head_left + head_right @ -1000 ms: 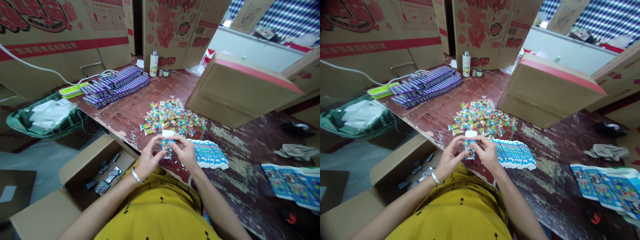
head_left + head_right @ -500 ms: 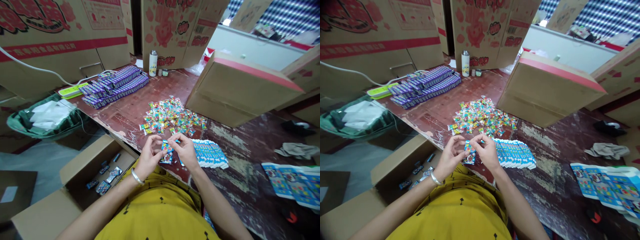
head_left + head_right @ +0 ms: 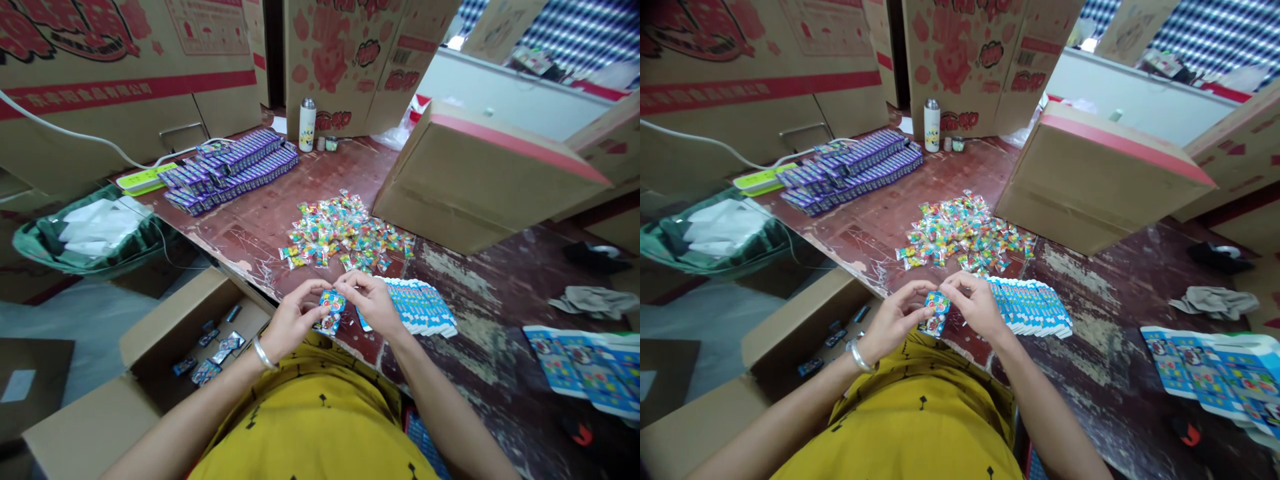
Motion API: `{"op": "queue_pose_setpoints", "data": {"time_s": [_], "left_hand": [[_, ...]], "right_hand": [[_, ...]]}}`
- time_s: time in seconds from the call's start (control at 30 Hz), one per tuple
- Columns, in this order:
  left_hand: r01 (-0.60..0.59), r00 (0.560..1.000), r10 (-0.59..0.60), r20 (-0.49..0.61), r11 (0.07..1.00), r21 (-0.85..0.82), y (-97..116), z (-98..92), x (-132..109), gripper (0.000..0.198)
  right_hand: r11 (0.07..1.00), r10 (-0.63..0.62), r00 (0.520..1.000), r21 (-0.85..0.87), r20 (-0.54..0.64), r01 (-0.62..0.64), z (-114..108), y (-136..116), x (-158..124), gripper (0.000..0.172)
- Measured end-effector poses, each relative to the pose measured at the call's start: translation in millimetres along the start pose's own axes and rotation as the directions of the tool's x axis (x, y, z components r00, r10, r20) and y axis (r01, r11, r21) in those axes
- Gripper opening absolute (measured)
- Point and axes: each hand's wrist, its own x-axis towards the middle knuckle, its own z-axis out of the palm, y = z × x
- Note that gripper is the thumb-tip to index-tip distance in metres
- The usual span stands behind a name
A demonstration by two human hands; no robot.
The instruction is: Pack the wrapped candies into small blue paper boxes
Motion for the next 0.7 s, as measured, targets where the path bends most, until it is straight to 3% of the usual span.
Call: {"op": "queue_pose_setpoints", "data": {"time_s": [0.07,0.17,0.27,0.33,0.4,0.47,0.63,0.7], "left_hand": [[0.028,0.997,-0.031,0.065,0.998,0.055,3.7,-16.6,-3.3,0.031],[0.05,0.975,-0.112,0.193,0.953,0.299,14.1,-59.5,-10.8,0.028],[0.067,0.955,-0.224,0.193,0.8,0.596,24.2,-102.3,-17.9,0.033],[0.078,0.967,-0.223,0.123,0.722,0.688,26.8,-115.0,-19.9,0.042],[0.073,0.981,-0.179,0.078,0.709,0.701,24.7,-110.8,-18.5,0.044],[0.048,0.984,-0.151,0.097,0.741,0.67,18.7,-93.2,-13.5,0.04],[-0.026,0.984,-0.082,0.159,0.815,0.579,-1.1,-30.9,7.4,0.019],[-0.055,0.988,-0.034,0.148,0.827,0.559,-8.2,-8.9,15.3,0.015]], "right_hand": [[0.998,0.02,0.998,-0.063,0.051,-0.017,-12.6,4.1,-2.8,0.02],[0.956,0.083,0.996,-0.277,-0.043,-0.091,-41.6,20.2,-3.8,0.022],[0.775,0.121,0.992,-0.627,0.021,-0.081,-62.9,38.7,-2.5,0.021],[0.638,0.175,0.979,-0.769,0.102,-0.034,-65.9,46.7,-0.8,0.037],[0.537,0.202,0.972,-0.843,0.12,-0.008,-62.5,50.6,1.7,0.055],[0.489,0.221,0.966,-0.872,0.132,0.007,-57.6,52.2,5.1,0.061],[0.498,0.251,0.949,-0.866,0.191,0.043,-55.4,54.8,14.3,0.052],[0.498,0.269,0.94,-0.866,0.209,0.05,-57.2,55.3,17.6,0.057]]}}
